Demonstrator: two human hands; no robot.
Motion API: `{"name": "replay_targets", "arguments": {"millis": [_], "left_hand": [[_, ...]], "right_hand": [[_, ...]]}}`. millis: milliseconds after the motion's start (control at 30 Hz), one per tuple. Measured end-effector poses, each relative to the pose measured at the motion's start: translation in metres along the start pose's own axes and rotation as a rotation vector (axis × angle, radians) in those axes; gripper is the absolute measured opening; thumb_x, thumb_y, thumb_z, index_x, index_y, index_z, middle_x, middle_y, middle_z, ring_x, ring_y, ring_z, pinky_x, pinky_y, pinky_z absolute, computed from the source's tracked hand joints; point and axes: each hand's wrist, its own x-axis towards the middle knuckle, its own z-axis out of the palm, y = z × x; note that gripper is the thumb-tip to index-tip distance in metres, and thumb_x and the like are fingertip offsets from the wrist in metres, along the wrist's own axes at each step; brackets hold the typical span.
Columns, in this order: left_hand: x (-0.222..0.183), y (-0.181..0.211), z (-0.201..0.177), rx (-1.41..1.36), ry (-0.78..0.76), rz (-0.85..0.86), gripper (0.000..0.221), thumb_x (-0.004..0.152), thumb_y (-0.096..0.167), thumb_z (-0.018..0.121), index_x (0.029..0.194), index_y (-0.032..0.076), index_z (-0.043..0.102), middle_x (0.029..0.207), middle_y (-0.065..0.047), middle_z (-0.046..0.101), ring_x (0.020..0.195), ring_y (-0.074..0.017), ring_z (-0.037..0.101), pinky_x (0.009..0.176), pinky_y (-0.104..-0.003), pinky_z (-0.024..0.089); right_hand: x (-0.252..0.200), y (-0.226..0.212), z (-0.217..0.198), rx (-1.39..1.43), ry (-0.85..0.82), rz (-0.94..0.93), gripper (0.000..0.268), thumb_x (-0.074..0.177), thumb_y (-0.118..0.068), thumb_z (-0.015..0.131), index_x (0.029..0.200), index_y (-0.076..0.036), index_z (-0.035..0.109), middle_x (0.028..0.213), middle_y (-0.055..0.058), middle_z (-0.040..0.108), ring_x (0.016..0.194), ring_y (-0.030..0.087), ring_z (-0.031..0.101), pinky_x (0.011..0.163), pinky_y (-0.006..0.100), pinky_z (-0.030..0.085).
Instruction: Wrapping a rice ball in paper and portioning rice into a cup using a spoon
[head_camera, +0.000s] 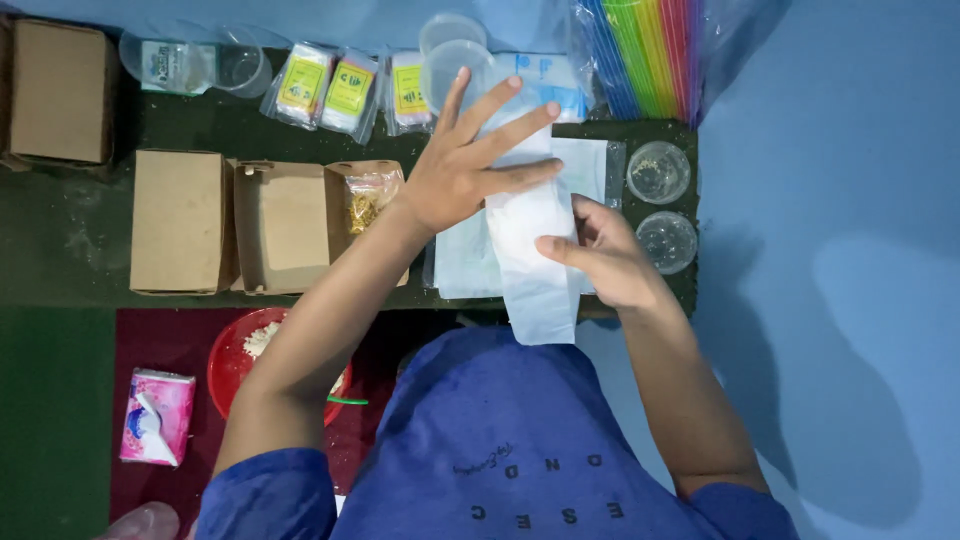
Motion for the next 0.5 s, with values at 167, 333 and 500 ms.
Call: {"name": "replay_targets", "arguments": {"millis": [167, 333, 500], "left_hand": [[-0.004, 0.012, 0.024, -0.399, 0.096, -0.216, 0.016, 0.103, 0.023, 0.075, 0.116, 0.015, 0.079, 0.134, -0.009, 0.063, 0.131, -0.0388, 0.054, 0.115, -0.059, 0.033], [-0.020, 0.042, 0.038, -0.654, 0.048, -0.644, 0.016, 0.096, 0.026, 0.070, 0.087, 0.013, 0.069, 0.076, -0.007, 0.071, 0.074, -0.0340, 0.070, 0.073, -0.046, 0.056], [-0.076, 0.052, 0.084, -0.950, 0.249, -0.942, 0.012, 0.089, 0.017, 0.082, 0.089, 0.008, 0.074, 0.079, -0.006, 0.077, 0.078, -0.0148, 0.073, 0.074, -0.034, 0.057]], "right_hand": [[0.005, 0.012, -0.001, 0.071, 0.052, -0.137, 0.041, 0.084, -0.017, 0.082, 0.119, -0.003, 0.067, 0.100, 0.006, 0.070, 0.089, 0.015, 0.069, 0.072, 0.027, 0.056], [0.008, 0.014, 0.002, 0.210, 0.135, -0.231, 0.034, 0.081, -0.011, 0.087, 0.107, 0.000, 0.068, 0.089, 0.011, 0.070, 0.078, 0.021, 0.073, 0.064, 0.031, 0.061], [0.014, 0.012, 0.008, 0.242, 0.148, -0.218, 0.032, 0.086, -0.013, 0.085, 0.109, -0.001, 0.066, 0.090, 0.010, 0.071, 0.079, 0.019, 0.074, 0.063, 0.028, 0.061]]}}
